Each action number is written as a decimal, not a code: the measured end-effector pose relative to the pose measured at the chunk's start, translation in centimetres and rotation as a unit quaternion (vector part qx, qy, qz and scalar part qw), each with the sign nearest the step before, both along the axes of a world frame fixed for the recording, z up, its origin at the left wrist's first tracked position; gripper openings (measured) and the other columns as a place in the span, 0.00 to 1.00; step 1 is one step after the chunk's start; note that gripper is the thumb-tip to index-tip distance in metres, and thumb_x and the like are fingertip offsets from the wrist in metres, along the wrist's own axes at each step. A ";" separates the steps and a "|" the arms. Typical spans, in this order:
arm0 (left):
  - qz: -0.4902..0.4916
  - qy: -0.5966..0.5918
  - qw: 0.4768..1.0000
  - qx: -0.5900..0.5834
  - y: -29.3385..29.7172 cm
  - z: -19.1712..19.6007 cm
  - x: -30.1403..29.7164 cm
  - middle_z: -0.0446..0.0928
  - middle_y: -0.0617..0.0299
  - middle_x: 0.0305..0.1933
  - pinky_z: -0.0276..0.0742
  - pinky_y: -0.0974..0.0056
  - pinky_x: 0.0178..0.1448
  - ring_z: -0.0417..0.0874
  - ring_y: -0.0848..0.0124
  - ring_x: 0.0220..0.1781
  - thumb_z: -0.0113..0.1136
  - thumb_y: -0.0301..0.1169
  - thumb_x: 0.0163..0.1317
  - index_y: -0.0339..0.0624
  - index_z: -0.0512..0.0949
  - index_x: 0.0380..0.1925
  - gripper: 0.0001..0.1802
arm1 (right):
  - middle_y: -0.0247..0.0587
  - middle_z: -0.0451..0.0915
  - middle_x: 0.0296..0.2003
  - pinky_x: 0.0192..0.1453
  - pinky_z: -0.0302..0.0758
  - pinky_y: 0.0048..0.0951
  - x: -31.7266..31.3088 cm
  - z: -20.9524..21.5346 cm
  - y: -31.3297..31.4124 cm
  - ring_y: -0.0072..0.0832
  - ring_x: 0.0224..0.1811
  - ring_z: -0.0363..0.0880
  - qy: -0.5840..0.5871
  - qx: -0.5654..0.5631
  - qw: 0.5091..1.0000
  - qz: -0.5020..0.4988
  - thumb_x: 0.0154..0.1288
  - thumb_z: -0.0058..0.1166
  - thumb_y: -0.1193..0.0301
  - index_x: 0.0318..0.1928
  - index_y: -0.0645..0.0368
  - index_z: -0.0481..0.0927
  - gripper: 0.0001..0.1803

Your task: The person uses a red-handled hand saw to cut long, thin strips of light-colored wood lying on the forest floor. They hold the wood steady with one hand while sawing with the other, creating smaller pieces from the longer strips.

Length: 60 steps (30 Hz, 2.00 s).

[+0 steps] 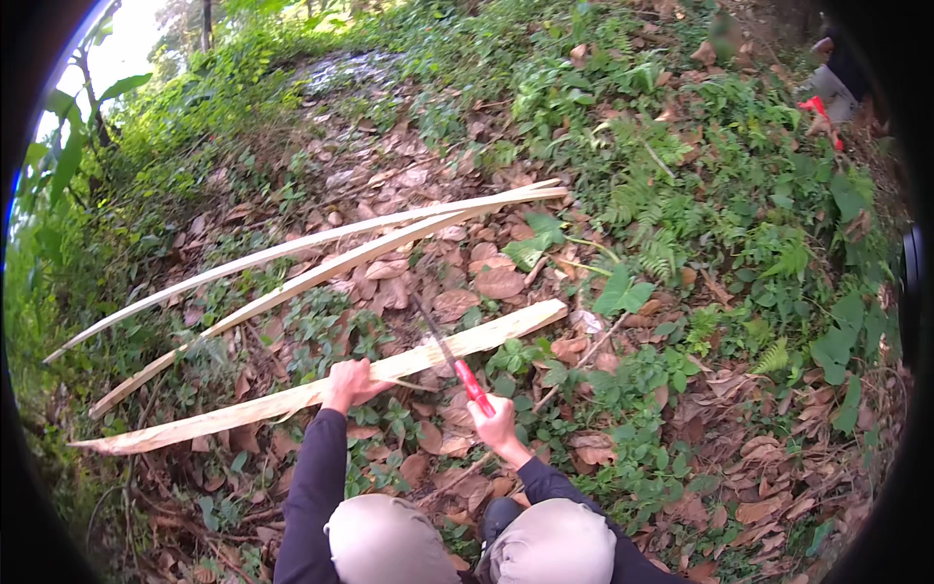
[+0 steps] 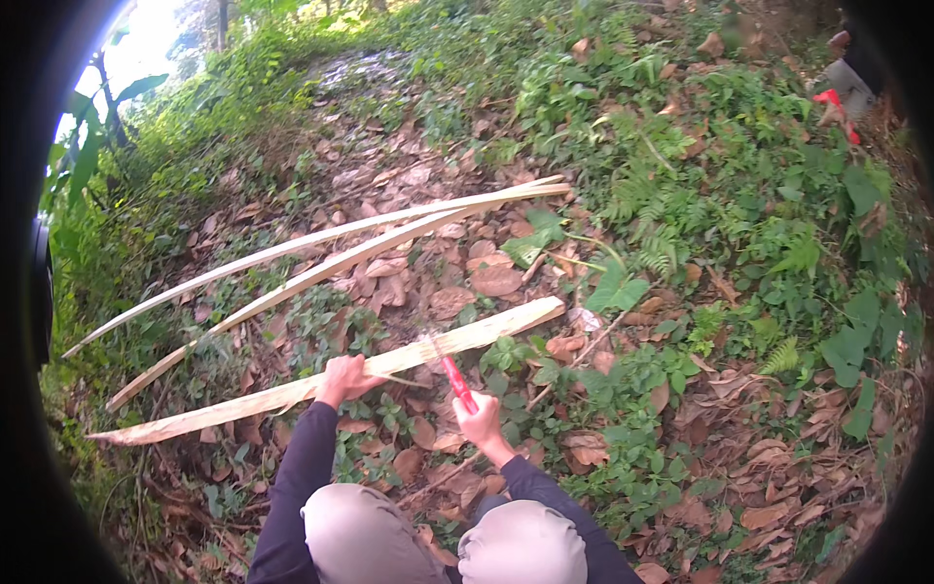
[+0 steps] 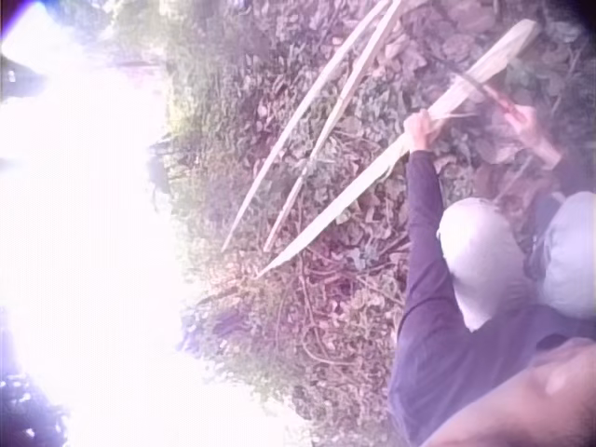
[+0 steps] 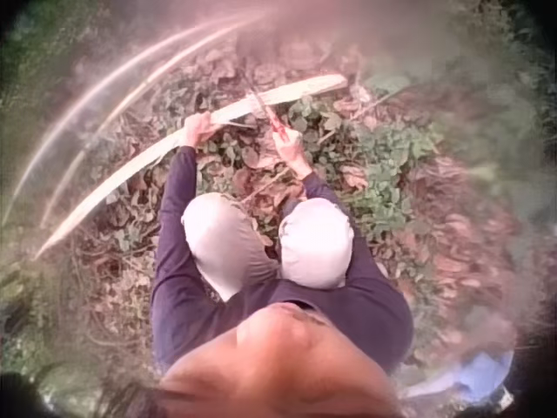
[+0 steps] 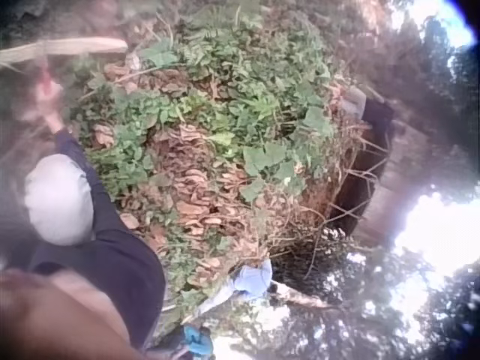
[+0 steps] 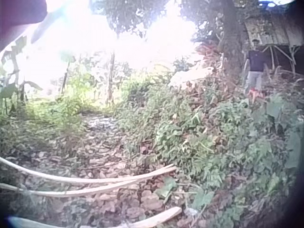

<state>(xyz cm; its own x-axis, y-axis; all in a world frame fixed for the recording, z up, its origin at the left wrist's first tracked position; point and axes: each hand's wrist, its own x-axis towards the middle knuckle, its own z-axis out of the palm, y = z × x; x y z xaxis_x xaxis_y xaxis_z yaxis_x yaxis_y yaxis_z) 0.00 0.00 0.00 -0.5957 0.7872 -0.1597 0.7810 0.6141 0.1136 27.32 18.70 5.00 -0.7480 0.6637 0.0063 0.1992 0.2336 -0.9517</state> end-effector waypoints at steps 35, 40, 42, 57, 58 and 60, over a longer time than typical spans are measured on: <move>-0.067 -0.032 0.997 0.031 5.6 1.8 -0.9 0.80 0.47 0.22 0.79 0.50 0.35 0.85 0.51 0.28 0.56 0.74 0.55 0.39 0.77 0.27 0.42 | 0.31 0.69 0.13 0.19 0.63 0.27 4.1 -1.0 2.0 0.19 0.13 0.68 0.035 0.000 0.999 -0.040 0.63 0.55 0.75 0.21 0.64 0.73 0.13; -0.051 -0.030 0.997 0.052 5.5 1.4 -0.5 0.80 0.48 0.21 0.78 0.49 0.36 0.85 0.50 0.28 0.58 0.73 0.54 0.39 0.77 0.27 0.41 | 0.45 0.68 0.12 0.22 0.62 0.38 2.0 -0.5 1.8 0.32 0.13 0.69 0.030 -0.015 0.996 -0.078 0.61 0.57 0.74 0.19 0.65 0.72 0.15; -0.056 -0.013 0.996 0.069 5.6 1.2 -1.0 0.80 0.48 0.21 0.78 0.49 0.36 0.85 0.49 0.28 0.57 0.73 0.54 0.38 0.77 0.27 0.41 | 0.48 0.68 0.12 0.23 0.62 0.39 -0.7 0.8 2.5 0.35 0.13 0.69 0.032 0.037 0.995 -0.083 0.60 0.57 0.74 0.18 0.65 0.71 0.15; -0.040 -0.038 0.998 0.040 5.3 1.8 -0.3 0.82 0.47 0.24 0.79 0.50 0.37 0.86 0.51 0.30 0.54 0.77 0.52 0.38 0.80 0.26 0.45 | 0.30 0.72 0.13 0.18 0.65 0.25 0.9 -3.8 3.2 0.20 0.13 0.70 0.020 0.037 0.997 -0.069 0.63 0.56 0.74 0.23 0.64 0.77 0.11; -0.036 -0.041 0.998 0.036 5.3 1.9 -0.3 0.82 0.47 0.24 0.79 0.50 0.37 0.86 0.51 0.30 0.55 0.78 0.51 0.38 0.81 0.25 0.45 | 0.30 0.72 0.13 0.18 0.65 0.25 0.8 -2.9 2.7 0.19 0.12 0.70 0.016 0.039 0.997 -0.071 0.63 0.56 0.74 0.22 0.64 0.77 0.12; -0.034 -0.043 0.998 0.041 5.4 1.8 -0.3 0.82 0.47 0.24 0.79 0.49 0.36 0.86 0.51 0.30 0.55 0.78 0.50 0.38 0.81 0.24 0.46 | 0.29 0.72 0.13 0.17 0.64 0.24 0.8 -2.1 2.5 0.18 0.12 0.69 0.019 0.023 0.997 -0.071 0.64 0.55 0.75 0.22 0.63 0.76 0.12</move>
